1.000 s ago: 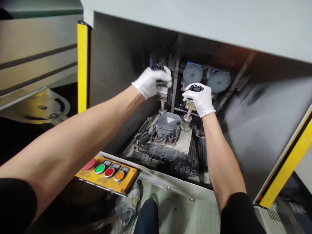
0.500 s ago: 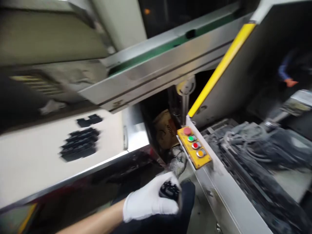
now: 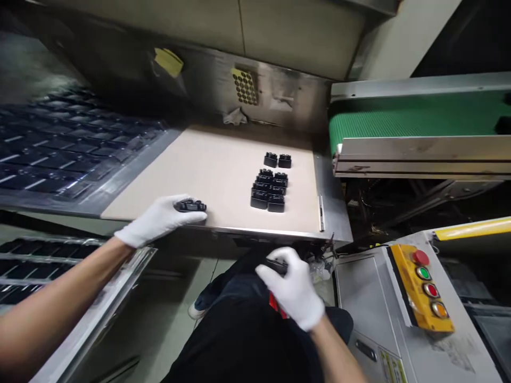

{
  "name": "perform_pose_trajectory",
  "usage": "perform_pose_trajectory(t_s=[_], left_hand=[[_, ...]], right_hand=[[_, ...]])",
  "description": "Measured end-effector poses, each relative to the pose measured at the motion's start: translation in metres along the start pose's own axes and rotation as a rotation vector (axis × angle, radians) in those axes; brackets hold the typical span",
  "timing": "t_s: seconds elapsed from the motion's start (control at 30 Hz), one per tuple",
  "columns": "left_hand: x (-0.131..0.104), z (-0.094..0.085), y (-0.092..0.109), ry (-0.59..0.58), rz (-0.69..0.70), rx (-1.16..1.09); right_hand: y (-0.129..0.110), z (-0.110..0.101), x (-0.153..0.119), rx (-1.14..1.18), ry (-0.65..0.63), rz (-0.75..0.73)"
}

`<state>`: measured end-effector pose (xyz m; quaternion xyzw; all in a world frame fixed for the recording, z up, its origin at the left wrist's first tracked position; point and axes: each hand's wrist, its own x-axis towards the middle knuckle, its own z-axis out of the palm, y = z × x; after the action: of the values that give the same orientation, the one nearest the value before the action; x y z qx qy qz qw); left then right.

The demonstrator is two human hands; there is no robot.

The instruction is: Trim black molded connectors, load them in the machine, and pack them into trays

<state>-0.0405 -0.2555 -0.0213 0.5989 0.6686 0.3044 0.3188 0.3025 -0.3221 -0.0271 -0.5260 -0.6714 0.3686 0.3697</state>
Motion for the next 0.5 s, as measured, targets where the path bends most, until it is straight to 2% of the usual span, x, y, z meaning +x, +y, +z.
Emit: perform_pose_trajectory(t_s=[0.07, 0.13, 0.2, 0.23, 0.33, 0.5], left_hand=[[0.020, -0.027, -0.034, 0.023, 0.024, -0.003], [0.037, -0.051, -0.063, 0.100, 0.088, -0.026], [0.051, -0.068, -0.085, 0.165, 0.141, -0.038], [0.056, -0.073, -0.093, 0.179, 0.159, -0.028], [0.064, -0.078, -0.108, 0.146, 0.221, 0.074], [0.062, -0.083, -0.112, 0.110, 0.269, 0.083]], right_hand=[[-0.021, 0.073, 0.045, 0.075, -0.145, -0.040], [-0.039, 0.140, 0.101, 0.052, -0.223, -0.099], [-0.051, 0.190, 0.151, -0.112, -0.246, -0.182], [-0.055, 0.206, 0.171, -0.226, -0.253, -0.225], [-0.059, 0.228, 0.204, -0.513, -0.286, -0.349], [-0.059, 0.232, 0.203, -0.602, -0.289, -0.438]])
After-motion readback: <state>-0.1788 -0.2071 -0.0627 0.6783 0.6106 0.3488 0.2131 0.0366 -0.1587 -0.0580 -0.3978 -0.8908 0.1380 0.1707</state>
